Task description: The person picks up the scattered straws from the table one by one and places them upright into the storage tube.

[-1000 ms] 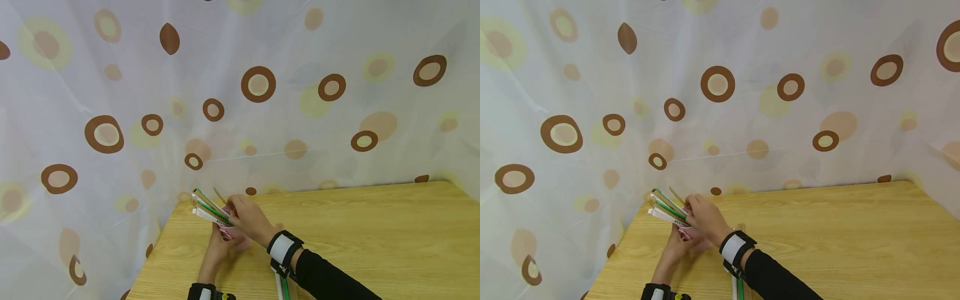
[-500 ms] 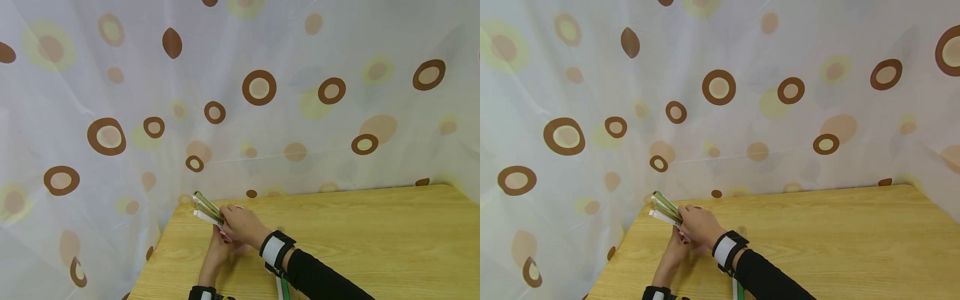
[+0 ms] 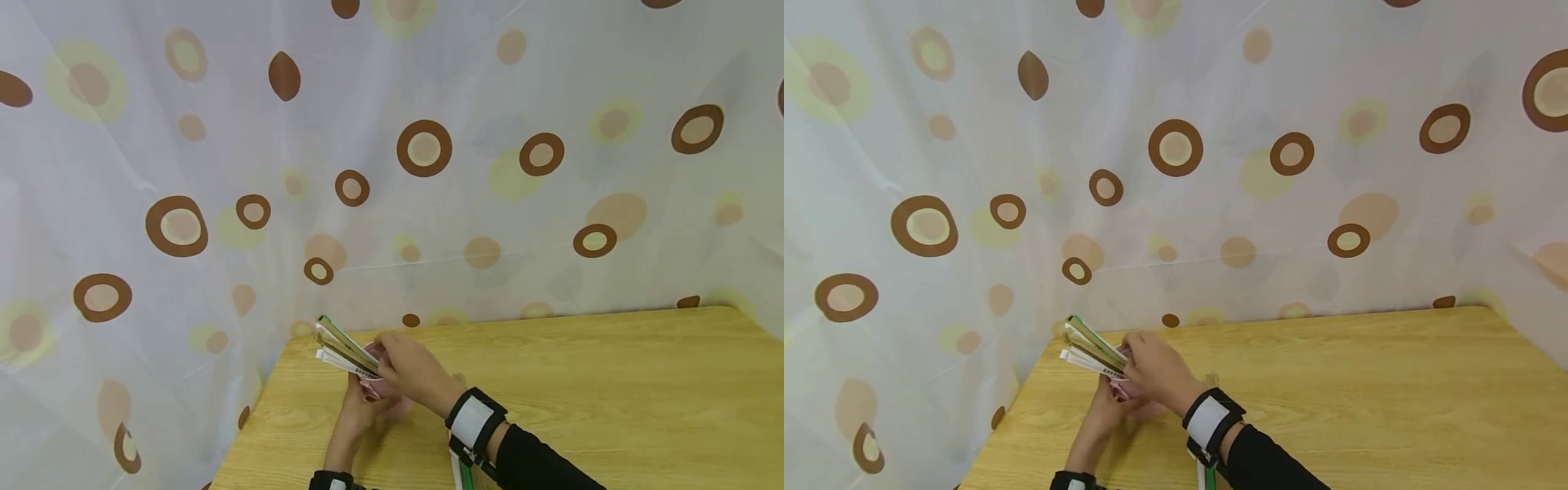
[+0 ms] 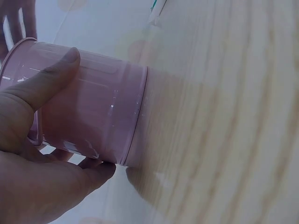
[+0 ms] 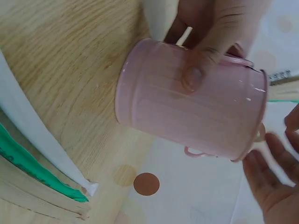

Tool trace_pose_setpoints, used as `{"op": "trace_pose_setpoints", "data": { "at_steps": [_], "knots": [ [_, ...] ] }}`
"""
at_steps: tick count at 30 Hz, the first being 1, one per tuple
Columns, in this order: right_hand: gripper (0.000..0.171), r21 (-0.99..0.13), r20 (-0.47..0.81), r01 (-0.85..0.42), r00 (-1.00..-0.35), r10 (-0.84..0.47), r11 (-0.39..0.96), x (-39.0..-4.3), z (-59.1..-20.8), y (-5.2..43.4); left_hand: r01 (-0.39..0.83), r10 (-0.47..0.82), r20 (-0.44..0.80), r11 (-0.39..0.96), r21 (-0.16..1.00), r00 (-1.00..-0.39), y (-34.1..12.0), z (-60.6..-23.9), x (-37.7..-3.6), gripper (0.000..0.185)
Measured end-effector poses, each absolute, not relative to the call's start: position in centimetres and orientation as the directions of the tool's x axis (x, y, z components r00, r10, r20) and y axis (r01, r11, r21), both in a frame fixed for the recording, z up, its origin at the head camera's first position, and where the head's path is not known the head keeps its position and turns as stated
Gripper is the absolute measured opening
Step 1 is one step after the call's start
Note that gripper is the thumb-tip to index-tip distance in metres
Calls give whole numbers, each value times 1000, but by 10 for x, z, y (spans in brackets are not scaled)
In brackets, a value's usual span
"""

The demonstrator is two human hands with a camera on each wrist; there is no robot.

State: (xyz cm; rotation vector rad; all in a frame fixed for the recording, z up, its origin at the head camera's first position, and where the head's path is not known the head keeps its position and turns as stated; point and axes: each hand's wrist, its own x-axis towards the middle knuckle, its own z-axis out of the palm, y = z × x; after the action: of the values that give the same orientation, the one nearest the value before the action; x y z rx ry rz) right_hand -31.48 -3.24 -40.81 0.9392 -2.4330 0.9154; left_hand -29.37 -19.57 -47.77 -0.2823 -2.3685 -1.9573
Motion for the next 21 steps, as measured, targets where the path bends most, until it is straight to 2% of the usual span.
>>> {"op": "trace_pose_setpoints", "data": {
  "at_steps": [6,12,16,21],
  "knots": [
    [28,-562,514,-526,-827,-228,638,-299,-408,-4,190,68,180,228,955,-981,-191,-479,-294,100],
    [28,-639,319,-303,-941,-116,707,-285,-417,22,183,41,178,256,949,-983,-191,-480,-296,102],
    [31,-642,177,-182,-980,-87,745,-277,-430,39,178,42,173,259,949,-984,-192,-480,-294,100],
    [34,-614,34,-86,-996,-83,785,-269,-442,54,180,53,172,263,948,-984,-192,-478,-295,101]
  ]
}}
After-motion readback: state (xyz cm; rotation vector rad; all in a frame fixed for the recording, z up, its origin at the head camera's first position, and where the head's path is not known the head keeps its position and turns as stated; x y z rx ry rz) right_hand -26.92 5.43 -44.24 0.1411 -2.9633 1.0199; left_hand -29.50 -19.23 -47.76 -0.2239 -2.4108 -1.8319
